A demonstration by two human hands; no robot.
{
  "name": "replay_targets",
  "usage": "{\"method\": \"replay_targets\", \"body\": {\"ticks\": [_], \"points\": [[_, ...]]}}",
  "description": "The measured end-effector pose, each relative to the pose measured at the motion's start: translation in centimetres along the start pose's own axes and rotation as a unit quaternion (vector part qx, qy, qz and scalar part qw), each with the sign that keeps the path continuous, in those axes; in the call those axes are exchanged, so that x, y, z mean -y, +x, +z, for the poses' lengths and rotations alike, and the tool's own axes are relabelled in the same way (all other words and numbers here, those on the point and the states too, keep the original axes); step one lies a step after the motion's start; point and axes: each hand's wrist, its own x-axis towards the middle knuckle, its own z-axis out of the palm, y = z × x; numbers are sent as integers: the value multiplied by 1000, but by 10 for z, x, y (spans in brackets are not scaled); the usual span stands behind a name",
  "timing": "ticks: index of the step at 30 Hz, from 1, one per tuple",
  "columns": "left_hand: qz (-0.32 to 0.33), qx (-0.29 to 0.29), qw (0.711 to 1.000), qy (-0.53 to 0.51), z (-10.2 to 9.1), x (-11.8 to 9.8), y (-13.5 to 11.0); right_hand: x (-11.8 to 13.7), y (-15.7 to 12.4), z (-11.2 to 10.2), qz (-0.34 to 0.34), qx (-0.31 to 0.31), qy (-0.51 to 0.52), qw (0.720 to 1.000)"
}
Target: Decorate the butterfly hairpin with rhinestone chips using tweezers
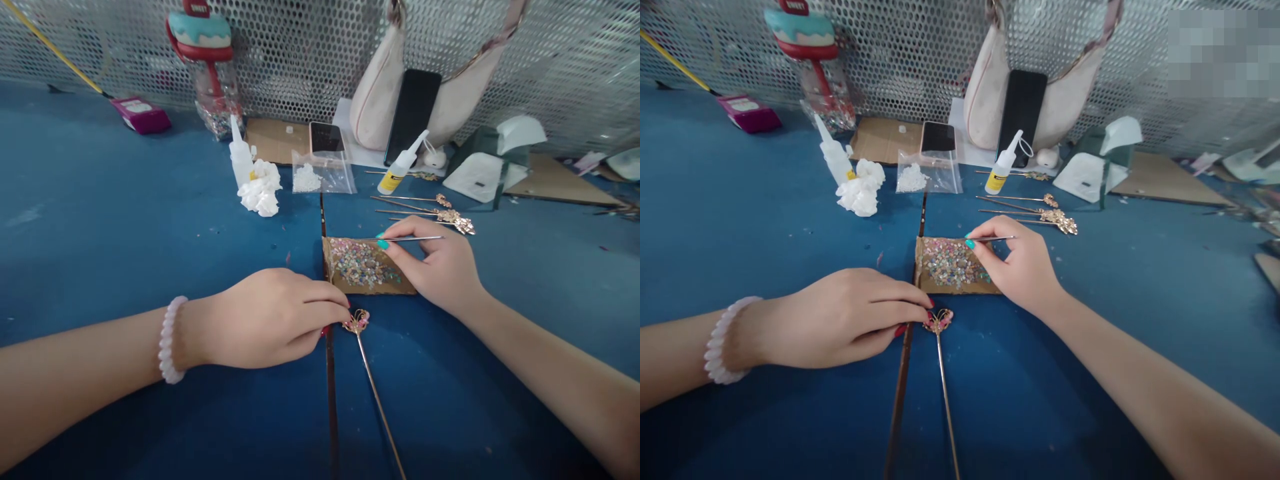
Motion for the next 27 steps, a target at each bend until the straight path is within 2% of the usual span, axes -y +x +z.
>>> {"method": "replay_targets", "body": {"ticks": [27], "points": [[-2, 3, 1000, 1, -1, 0, 0, 3, -1, -1, -5, 11, 3, 1000]]}}
